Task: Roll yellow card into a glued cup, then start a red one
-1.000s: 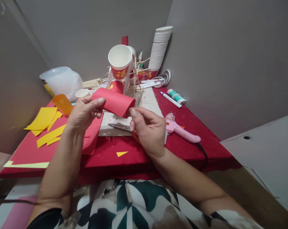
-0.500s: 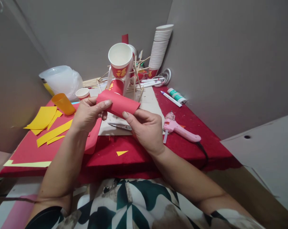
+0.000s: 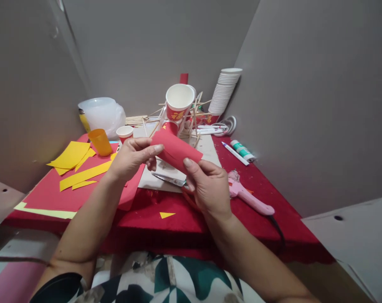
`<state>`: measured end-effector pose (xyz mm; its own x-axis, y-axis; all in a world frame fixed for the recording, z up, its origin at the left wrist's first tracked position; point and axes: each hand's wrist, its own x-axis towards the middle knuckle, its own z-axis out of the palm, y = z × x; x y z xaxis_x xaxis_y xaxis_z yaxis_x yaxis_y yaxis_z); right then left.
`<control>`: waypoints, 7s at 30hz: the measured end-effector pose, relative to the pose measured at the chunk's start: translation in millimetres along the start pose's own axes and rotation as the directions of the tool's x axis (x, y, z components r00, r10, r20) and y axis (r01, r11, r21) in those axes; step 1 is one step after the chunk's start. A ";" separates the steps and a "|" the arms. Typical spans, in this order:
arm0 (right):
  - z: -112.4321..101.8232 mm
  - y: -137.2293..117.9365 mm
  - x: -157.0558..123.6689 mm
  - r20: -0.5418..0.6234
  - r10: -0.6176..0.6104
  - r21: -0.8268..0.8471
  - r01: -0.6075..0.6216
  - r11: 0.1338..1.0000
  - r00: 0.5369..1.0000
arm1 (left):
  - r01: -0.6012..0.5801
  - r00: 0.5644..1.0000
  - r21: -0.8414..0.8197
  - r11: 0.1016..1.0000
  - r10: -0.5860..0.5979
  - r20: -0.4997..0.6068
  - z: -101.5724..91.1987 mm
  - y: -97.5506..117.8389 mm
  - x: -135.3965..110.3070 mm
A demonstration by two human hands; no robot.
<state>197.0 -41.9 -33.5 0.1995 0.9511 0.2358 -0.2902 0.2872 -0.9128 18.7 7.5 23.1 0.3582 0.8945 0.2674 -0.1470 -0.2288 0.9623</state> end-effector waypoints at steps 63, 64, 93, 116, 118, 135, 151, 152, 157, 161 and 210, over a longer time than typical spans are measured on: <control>9.6 -3.1 5.3 0.037 0.183 0.410 -0.182 0.894 0.982 | -0.402 0.885 0.254 0.880 0.444 -0.141 18.3 7.2 -14.1; 8.8 -4.0 6.3 0.048 0.200 0.431 -0.201 0.880 0.979 | -0.414 0.878 0.242 0.878 0.455 -0.150 18.6 7.7 -14.6; -1.4 -2.6 4.5 0.477 0.445 0.423 -0.642 0.640 0.758 | -0.379 0.925 0.061 0.923 0.379 0.013 41.7 -16.1 -25.8; -2.5 1.0 5.8 0.476 0.435 0.448 -0.636 0.628 0.764 | -0.379 0.925 -0.016 0.925 0.378 -0.027 46.8 -19.5 -23.9; -3.2 0.5 6.9 0.487 0.445 0.459 -0.654 0.602 0.751 | -0.379 0.925 -0.024 0.925 0.379 -0.017 45.6 -22.1 -21.7; -14.5 -24.1 12.0 0.285 0.300 0.515 -0.409 0.753 0.910 | -0.181 0.982 -0.141 0.973 0.186 0.020 32.1 -26.4 -3.7; -22.0 -16.3 -11.8 0.103 -0.136 -0.361 0.164 0.918 0.985 | -0.370 0.857 -0.064 0.927 0.314 -0.408 -6.9 0.9 7.6; -23.8 -18.4 -11.5 0.156 -0.124 -0.418 0.179 0.891 0.980 | -0.405 0.847 -0.051 0.913 0.354 -0.396 -4.3 1.8 6.6; -28.9 -33.0 -12.3 0.486 0.085 -0.504 0.199 0.841 0.870 | -0.490 0.868 0.113 0.865 0.496 -0.036 14.3 1.8 -2.1; -31.1 -41.6 -12.9 0.630 0.197 -0.542 0.244 0.804 0.751 | -0.388 0.907 0.294 0.874 0.306 0.288 19.7 5.1 -9.6; -52.3 -37.9 -7.6 0.755 0.298 -0.240 -0.176 0.954 0.583 | -0.106 0.821 0.295 0.950 -0.084 0.564 18.8 -1.0 -3.2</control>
<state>255.4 -65.9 -18.1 -0.6772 0.7264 0.1173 -0.0872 0.0790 -0.9931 35.0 -2.4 22.2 0.8268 0.5371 0.1671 0.0945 -0.4254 0.9001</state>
